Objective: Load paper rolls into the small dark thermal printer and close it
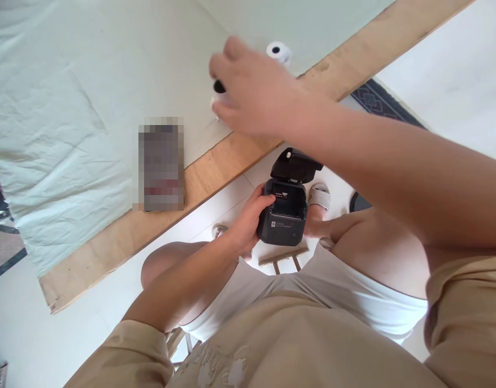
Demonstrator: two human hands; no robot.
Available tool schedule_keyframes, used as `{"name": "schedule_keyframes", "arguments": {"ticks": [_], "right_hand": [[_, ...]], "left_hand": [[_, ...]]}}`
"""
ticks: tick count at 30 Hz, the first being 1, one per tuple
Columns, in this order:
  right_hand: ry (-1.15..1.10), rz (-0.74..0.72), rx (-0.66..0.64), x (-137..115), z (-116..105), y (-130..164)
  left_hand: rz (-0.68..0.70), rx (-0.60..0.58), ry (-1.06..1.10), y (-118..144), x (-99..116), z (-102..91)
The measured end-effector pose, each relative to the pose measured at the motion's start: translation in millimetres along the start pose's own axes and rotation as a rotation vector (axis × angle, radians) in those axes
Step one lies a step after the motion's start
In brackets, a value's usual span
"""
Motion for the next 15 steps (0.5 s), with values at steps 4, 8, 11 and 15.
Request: {"name": "schedule_keyframes", "arguments": {"ticks": [4,8,11,15], "right_hand": [[-0.009,-0.003,-0.075,-9.3,33.9,-22.4],[-0.048,0.016,-0.026,-1.2,21.5,-20.5],[-0.345,0.064,0.187,13.9,-15.5,8.6],[-1.038,0.005,0.479,54.7,-42.8,82.9]], "left_hand": [[-0.003,-0.002,-0.005,-1.6,1.5,3.8],[-0.009,-0.003,-0.003,-0.1,1.2,4.9],[-0.013,-0.004,0.005,0.8,-0.1,3.3],[-0.015,-0.058,0.018,0.3,-1.6,7.0]]}}
Point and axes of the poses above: each hand's wrist, its own y-axis away from the middle knuckle, its own z-axis out of the palm, x = y × z, the point moved 10 cm from there along -y, towards the middle knuckle, and after that the axes turned 10 degrees about -z, right-handed, at the moved point
